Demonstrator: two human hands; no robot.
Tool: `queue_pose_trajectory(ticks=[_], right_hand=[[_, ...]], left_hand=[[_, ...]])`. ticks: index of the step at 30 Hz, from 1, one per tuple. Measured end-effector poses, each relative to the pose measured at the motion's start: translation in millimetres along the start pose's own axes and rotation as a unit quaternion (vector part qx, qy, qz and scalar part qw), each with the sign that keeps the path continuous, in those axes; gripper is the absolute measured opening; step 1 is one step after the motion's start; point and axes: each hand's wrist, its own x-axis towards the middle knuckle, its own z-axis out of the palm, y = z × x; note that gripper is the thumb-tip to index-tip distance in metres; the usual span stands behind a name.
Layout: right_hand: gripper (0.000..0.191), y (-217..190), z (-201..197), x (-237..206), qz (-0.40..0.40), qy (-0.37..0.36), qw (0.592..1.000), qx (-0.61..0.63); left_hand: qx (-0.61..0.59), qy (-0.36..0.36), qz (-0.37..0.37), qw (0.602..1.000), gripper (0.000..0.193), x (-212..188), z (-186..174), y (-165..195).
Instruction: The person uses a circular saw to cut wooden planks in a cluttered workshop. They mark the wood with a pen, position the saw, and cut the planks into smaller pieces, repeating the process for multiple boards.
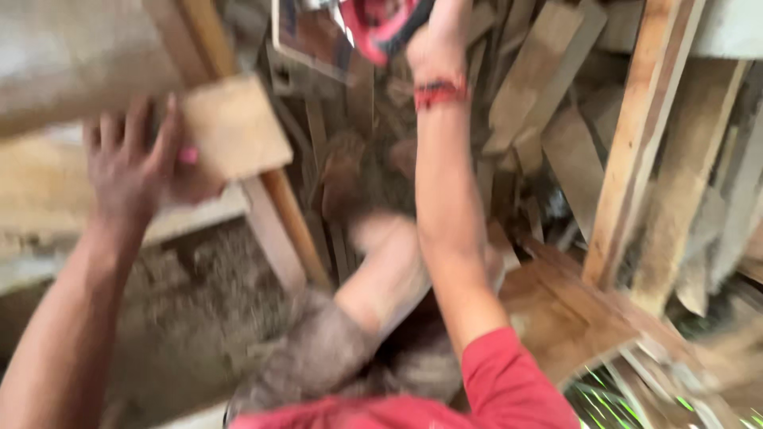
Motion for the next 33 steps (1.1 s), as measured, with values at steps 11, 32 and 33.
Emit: queue_pose_trajectory(ticks=[11,32,33], right_hand=[[0.032,36.4,-160.4,69.0,0.002,0.075,0.952,0.297],[0.026,17.0,-91.9,-88.5,0.154,0.278,0.947,0.054],[0.022,23.0,-65.5,-97.8,0.177,0.238,0.955,-0.028]], left_hand=[[0.048,-0.032,0.003,0.998,0.111,15.4,-2.3,12.9],[-0.018,-0.034,-0.042,0.998,0.136,8.1,-2.6,8.8],[-0.027,-0.040,-0.048,0.998,0.139,6.6,-2.6,9.2]])
